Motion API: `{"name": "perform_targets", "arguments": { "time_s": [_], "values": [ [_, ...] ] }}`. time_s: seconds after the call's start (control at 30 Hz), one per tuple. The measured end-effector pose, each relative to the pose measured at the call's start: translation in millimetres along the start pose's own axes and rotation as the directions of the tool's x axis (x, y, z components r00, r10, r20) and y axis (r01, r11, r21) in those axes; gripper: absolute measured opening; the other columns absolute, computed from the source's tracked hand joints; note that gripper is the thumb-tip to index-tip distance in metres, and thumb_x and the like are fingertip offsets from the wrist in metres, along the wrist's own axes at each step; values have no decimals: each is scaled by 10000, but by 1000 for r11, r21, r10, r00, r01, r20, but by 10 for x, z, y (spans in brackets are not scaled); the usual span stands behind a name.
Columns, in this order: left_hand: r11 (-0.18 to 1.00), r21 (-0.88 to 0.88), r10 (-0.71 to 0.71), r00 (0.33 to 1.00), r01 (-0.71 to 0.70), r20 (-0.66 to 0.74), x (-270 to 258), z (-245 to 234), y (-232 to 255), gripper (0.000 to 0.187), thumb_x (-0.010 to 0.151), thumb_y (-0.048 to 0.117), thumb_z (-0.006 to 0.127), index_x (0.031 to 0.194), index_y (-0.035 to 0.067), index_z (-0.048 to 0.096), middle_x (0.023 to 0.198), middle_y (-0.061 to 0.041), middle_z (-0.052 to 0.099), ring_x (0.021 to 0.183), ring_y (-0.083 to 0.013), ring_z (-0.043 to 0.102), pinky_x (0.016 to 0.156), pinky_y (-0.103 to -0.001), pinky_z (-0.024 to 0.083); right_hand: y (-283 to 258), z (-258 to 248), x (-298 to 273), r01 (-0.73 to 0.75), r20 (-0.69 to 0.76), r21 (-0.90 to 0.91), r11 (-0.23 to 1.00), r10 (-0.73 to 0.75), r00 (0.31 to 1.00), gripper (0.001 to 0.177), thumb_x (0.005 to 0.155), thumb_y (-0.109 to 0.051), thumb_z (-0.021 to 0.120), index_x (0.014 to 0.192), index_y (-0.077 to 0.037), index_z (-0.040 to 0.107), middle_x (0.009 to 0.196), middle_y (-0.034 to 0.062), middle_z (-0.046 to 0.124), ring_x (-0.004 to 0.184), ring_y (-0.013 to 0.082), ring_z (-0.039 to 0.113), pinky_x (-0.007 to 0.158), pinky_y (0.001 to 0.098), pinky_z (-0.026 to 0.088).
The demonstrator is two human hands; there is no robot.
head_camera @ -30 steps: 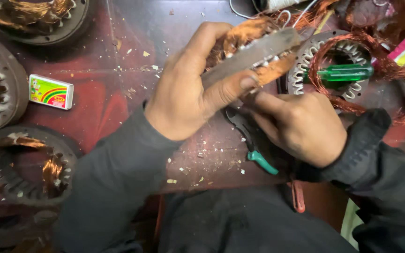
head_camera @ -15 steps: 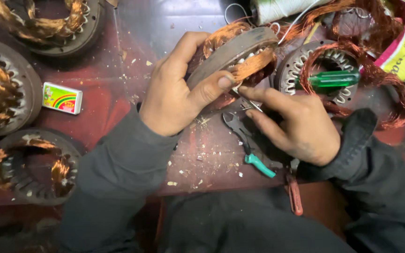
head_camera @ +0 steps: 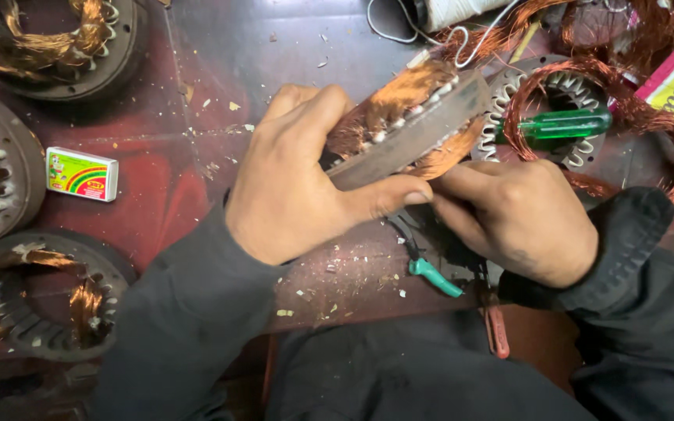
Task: The person winds copper wire around a motor stator core, threading the wire through slots and securing it with white insulating tape. They repeatedly adjust the wire bundle, trim excess wire with pliers, and rotate the stator to continue winding.
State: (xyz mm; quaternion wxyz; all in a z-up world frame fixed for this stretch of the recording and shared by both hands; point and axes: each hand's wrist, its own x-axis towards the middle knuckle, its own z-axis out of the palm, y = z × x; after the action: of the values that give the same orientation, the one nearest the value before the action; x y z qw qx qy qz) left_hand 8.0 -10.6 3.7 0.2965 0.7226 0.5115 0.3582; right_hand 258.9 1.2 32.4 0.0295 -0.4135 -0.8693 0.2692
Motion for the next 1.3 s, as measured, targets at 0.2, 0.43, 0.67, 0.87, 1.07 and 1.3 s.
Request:
{"name": "perform_targets", "arguments": {
  "time_s": [0.2, 0.43, 0.67, 0.87, 1.07, 1.3],
  "values": [
    [1000, 18, -8, 1000, 9, -10, -37, 34, 17, 786, 780, 609, 923, 1064, -31, 567, 1065, -185, 633, 1081, -354, 590, 928, -445, 524, 5, 24, -9, 9, -15, 57, 998, -8, 1000, 179, 849, -162, 738, 990, -61, 697, 778, 137, 688, 648, 375, 660, 544, 448, 508],
    [999, 21, -42, 998, 41, 36, -14, -16, -32, 790, 803, 633, 893, 1057, -43, 573, 1014, -193, 626, 1019, -355, 602, 859, -444, 527, 62, 10, 41, 59, -23, 92, 994, -57, 998, 243, 885, -137, 739, 1115, -66, 713, 773, 133, 696, 624, 341, 668, 538, 423, 515],
    [996, 1, -86, 993, 86, 79, 23, -79, -99, 801, 793, 661, 860, 1061, -55, 621, 933, -199, 620, 894, -346, 627, 792, -446, 512, -40, 34, 39, 69, -82, -51, 996, -73, 994, 260, 895, -165, 753, 1131, -59, 727, 810, 109, 721, 603, 308, 673, 492, 407, 489],
    [999, -16, -28, 994, 30, 103, 13, -109, -87, 761, 847, 646, 866, 1140, -27, 666, 1007, -192, 662, 979, -354, 656, 854, -437, 533, -3, 33, 28, 60, -73, 16, 998, -58, 996, 231, 924, -170, 737, 1126, -59, 722, 834, 123, 724, 634, 320, 683, 523, 411, 500],
    [1000, 12, -11, 997, 11, 72, 13, -79, -66, 832, 814, 652, 878, 1138, -73, 631, 1010, -218, 644, 979, -384, 647, 862, -454, 522, -28, 61, 10, 21, -56, 39, 999, -18, 998, 255, 926, -160, 726, 1156, -52, 722, 811, 130, 713, 630, 333, 680, 537, 421, 508],
    [996, -42, -72, 989, 78, 133, 46, -145, -132, 675, 875, 553, 845, 1180, -26, 678, 1070, -215, 668, 974, -381, 674, 871, -462, 525, -67, 53, 16, 63, -82, -44, 997, -66, 994, 335, 922, -137, 727, 1245, -45, 716, 838, 133, 741, 595, 330, 681, 482, 421, 493]
  ]
}}
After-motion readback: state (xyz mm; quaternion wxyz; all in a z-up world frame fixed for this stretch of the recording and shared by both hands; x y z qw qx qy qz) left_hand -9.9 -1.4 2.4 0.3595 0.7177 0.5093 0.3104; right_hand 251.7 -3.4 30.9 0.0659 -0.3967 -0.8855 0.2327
